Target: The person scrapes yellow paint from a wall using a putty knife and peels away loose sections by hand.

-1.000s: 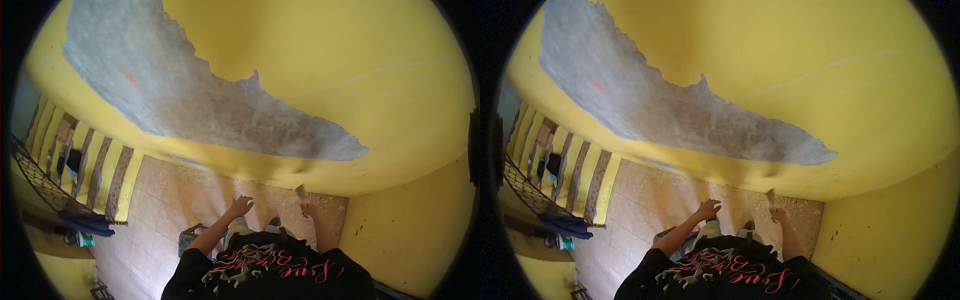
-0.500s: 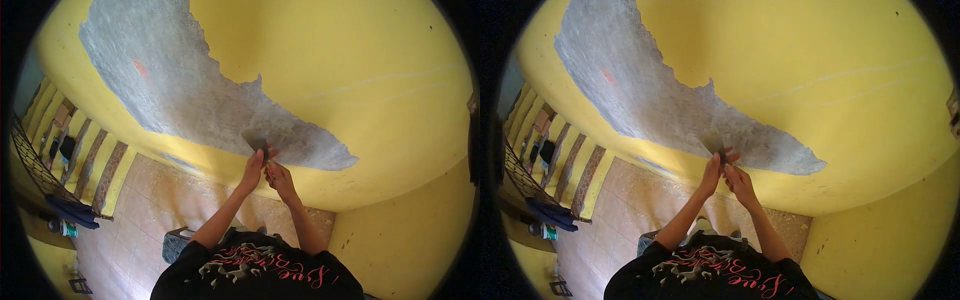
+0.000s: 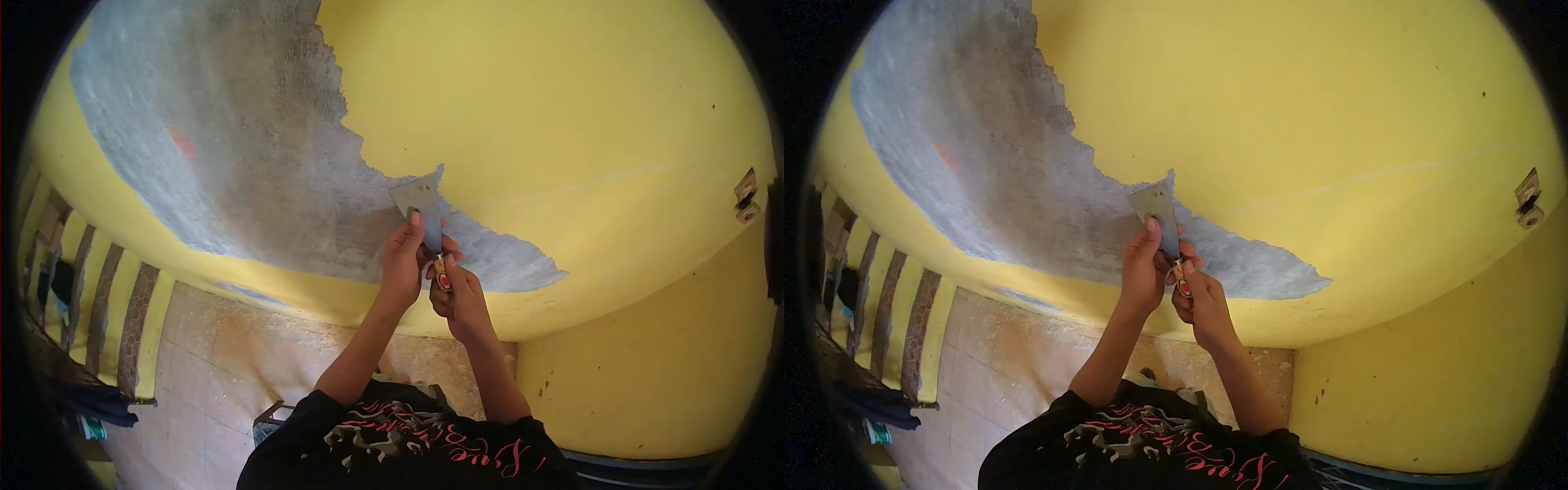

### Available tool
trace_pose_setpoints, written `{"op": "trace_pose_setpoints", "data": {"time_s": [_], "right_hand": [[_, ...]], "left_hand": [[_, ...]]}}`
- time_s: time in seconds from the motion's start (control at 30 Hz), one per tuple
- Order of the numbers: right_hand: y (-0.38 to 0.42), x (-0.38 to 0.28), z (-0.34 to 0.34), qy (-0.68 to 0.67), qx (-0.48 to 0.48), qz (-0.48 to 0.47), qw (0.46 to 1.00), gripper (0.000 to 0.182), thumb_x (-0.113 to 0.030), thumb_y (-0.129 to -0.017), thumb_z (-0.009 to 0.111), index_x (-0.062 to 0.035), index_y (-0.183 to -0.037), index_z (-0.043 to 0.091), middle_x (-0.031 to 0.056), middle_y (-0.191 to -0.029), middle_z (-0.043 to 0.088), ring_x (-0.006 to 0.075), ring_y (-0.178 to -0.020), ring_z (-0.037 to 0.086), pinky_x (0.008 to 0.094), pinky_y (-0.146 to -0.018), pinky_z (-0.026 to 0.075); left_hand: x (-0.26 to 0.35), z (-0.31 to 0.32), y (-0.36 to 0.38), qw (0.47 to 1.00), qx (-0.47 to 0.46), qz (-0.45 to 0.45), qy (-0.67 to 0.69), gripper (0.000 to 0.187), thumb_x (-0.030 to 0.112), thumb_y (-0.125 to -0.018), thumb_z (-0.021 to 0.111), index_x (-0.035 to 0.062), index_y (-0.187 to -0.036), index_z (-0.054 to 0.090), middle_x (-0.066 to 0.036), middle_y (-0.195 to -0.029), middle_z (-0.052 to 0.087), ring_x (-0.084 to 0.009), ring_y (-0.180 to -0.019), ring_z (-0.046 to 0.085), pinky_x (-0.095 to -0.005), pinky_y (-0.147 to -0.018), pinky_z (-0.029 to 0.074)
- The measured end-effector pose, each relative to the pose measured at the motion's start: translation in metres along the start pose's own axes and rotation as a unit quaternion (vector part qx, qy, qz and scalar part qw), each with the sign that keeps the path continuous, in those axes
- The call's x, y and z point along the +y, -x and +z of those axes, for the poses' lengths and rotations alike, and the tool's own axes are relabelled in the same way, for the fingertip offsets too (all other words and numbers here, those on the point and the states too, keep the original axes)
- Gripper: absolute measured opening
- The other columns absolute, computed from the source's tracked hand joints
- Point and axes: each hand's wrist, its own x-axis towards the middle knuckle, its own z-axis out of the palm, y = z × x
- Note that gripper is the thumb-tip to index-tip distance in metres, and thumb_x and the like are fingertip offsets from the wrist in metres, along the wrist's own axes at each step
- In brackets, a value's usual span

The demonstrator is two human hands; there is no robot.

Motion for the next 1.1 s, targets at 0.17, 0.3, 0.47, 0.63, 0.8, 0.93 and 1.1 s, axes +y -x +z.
{"op": "trace_pose_setpoints", "data": {"time_s": [0.17,0.3,0.47,0.63,0.8,0.93,1.1], "right_hand": [[0.004,-0.007,0.010,0.004,0.074,0.013,0.997,0.040,-0.042,-0.098,0.042,-0.0066,-0.081,0.051,-0.0040,-0.054,0.034,0.0036,-0.041,0.024,0.0204,-0.038,0.015],[0.006,-0.015,0.009,0.062,0.087,0.003,0.994,0.041,-0.042,-0.098,0.042,-0.0069,-0.080,0.052,-0.0049,-0.054,0.034,0.0041,-0.042,0.025,0.0219,-0.039,0.016],[0.008,-0.010,0.016,0.049,0.125,0.007,0.991,0.042,-0.043,-0.098,0.042,-0.0064,-0.080,0.052,-0.0058,-0.053,0.034,0.0039,-0.041,0.026,0.0219,-0.039,0.017],[0.021,-0.019,0.016,0.039,0.155,0.046,0.986,0.042,-0.042,-0.099,0.041,-0.0056,-0.083,0.053,-0.0060,-0.055,0.034,0.0039,-0.043,0.027,0.0217,-0.040,0.018],[0.028,-0.023,0.017,0.078,0.089,0.042,0.992,0.041,-0.042,-0.100,0.039,-0.0051,-0.088,0.054,-0.0053,-0.057,0.036,0.0031,-0.047,0.030,0.0207,-0.042,0.020],[0.021,-0.029,0.022,0.101,0.157,0.018,0.982,0.042,-0.040,-0.101,0.035,-0.0035,-0.099,0.055,-0.0050,-0.058,0.037,0.0031,-0.048,0.032,0.0201,-0.043,0.022],[0.026,-0.027,0.018,0.134,0.153,0.025,0.979,0.050,-0.048,-0.099,0.036,-0.0045,-0.079,0.051,-0.0029,-0.051,0.037,0.0057,-0.040,0.030,0.0218,-0.038,0.019]], "left_hand": [[0.002,-0.006,-0.007,0.997,-0.063,-0.024,0.025,0.054,0.047,-0.097,0.042,-0.0050,-0.100,0.057,-0.013,-0.075,0.066,-0.0261,-0.071,0.068,-0.0329,-0.063,0.053],[0.010,-0.003,-0.008,0.996,-0.077,-0.040,0.030,0.053,0.044,-0.097,0.043,-0.0063,-0.099,0.057,-0.016,-0.077,0.066,-0.0283,-0.072,0.068,-0.0350,-0.066,0.053],[0.010,-0.008,-0.017,0.993,-0.108,-0.036,0.021,0.052,0.042,-0.098,0.042,-0.0078,-0.098,0.058,-0.019,-0.078,0.067,-0.0303,-0.074,0.068,-0.0371,-0.070,0.053],[0.010,-0.008,-0.020,0.991,-0.120,-0.042,-0.030,0.048,0.038,-0.099,0.041,-0.0081,-0.098,0.056,-0.020,-0.080,0.067,-0.0306,-0.075,0.068,-0.0381,-0.075,0.053],[0.026,-0.007,-0.012,0.984,-0.144,-0.104,0.007,0.049,0.038,-0.098,0.042,-0.0081,-0.100,0.057,-0.019,-0.083,0.067,-0.0303,-0.079,0.068,-0.0384,-0.077,0.053],[0.015,-0.005,-0.020,0.988,-0.150,-0.038,-0.008,0.047,0.038,-0.098,0.044,-0.0073,-0.099,0.059,-0.018,-0.087,0.066,-0.0292,-0.079,0.068,-0.0396,-0.075,0.053],[0.010,-0.003,-0.014,0.990,-0.121,-0.068,-0.003,0.049,0.037,-0.098,0.044,-0.0096,-0.098,0.058,-0.018,-0.088,0.066,-0.0273,-0.078,0.067,-0.0372,-0.076,0.053]]}}
